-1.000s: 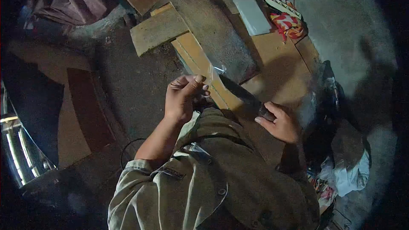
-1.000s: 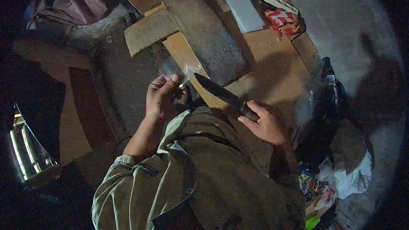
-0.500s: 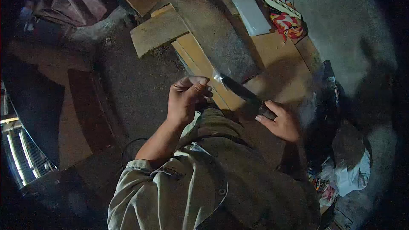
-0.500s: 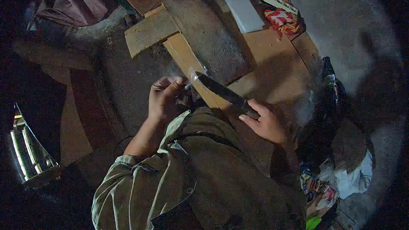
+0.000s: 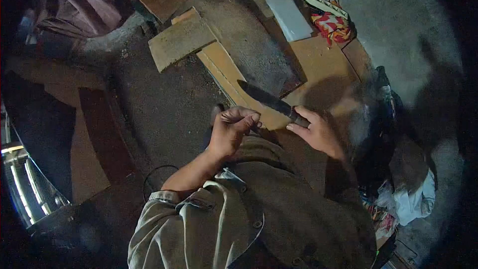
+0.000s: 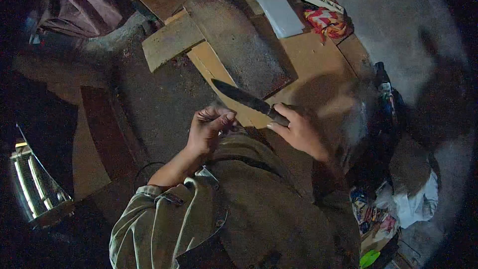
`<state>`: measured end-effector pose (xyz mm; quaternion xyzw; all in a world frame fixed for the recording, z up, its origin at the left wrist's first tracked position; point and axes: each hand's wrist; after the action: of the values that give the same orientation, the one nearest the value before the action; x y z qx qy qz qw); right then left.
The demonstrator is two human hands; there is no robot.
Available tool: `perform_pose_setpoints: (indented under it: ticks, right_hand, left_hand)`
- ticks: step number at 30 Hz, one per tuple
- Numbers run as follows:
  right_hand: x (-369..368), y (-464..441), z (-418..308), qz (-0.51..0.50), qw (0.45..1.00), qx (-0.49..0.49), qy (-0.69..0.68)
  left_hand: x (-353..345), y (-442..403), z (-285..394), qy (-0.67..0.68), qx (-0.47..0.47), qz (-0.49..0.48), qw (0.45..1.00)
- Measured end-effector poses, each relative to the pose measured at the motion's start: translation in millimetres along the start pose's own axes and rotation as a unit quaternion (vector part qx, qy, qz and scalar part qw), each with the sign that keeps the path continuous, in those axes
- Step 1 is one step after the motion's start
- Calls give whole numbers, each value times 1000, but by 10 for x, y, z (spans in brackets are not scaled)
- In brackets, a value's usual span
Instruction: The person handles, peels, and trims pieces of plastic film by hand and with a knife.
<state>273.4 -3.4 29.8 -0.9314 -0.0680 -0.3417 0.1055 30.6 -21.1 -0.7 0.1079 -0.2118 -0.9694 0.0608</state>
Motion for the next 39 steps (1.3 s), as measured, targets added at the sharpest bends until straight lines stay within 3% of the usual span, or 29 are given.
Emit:
perform_pose_setpoints:
  ticks: [1, 5, 8, 10, 12, 14, 16, 17, 19, 26, 30, 33, 39]
  right_hand:
    - [68, -34, -18, -29, 996, 5, 79]
    - [237, -35, 165, 25, 993, -45, 105]
    - [300, -69, 281, 162, 976, -117, 92]
    - [172, -43, 239, 147, 975, -165, 38]
    - [-100, 34, 198, 112, 912, -267, -291]
    - [-415, 109, 267, 100, 860, -311, -392]
    - [-537, 71, 214, 98, 859, -316, -390]
    - [-607, 64, 278, 108, 906, -230, -339]
    - [-709, -76, 261, 160, 842, -259, -445]
    - [-664, -327, 532, 128, 835, -320, -429]
    - [-702, -438, 684, 104, 856, -279, -423]
    - [-666, -605, 847, 112, 900, -262, -330]
    - [-740, -993, 1264, 75, 959, -253, -103]
  left_hand:
    - [21, -2, 5, -1, 1, 1, 1000]
    - [130, -44, -57, 71, 29, -25, 997]
    - [130, -85, -119, 90, 29, -20, 995]
    - [75, -112, -173, 97, 37, -10, 995]
    - [8, -167, -266, 105, 51, -21, 993]
    - [-65, -185, -315, 103, 48, -23, 993]
    - [-115, -210, -340, 26, 56, -38, 997]
    - [-123, -250, -477, 74, 51, -51, 995]
    - [-162, -272, -548, 69, 57, -45, 995]
    - [-195, -389, -577, 39, 85, -23, 995]
    - [-217, -519, -601, -10, 64, -5, 998]
    - [-205, -623, -727, 15, 85, -30, 996]
    - [-146, -656, -781, -66, 130, -77, 986]
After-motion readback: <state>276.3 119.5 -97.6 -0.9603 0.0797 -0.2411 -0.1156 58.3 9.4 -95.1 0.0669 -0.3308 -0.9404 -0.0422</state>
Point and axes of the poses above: each hand's wrist, its own y-axis away from the middle knuckle, its own x-axis out of the back of the hand, z = x × y, and after that the axes turned 15 degrees about z, right-handed
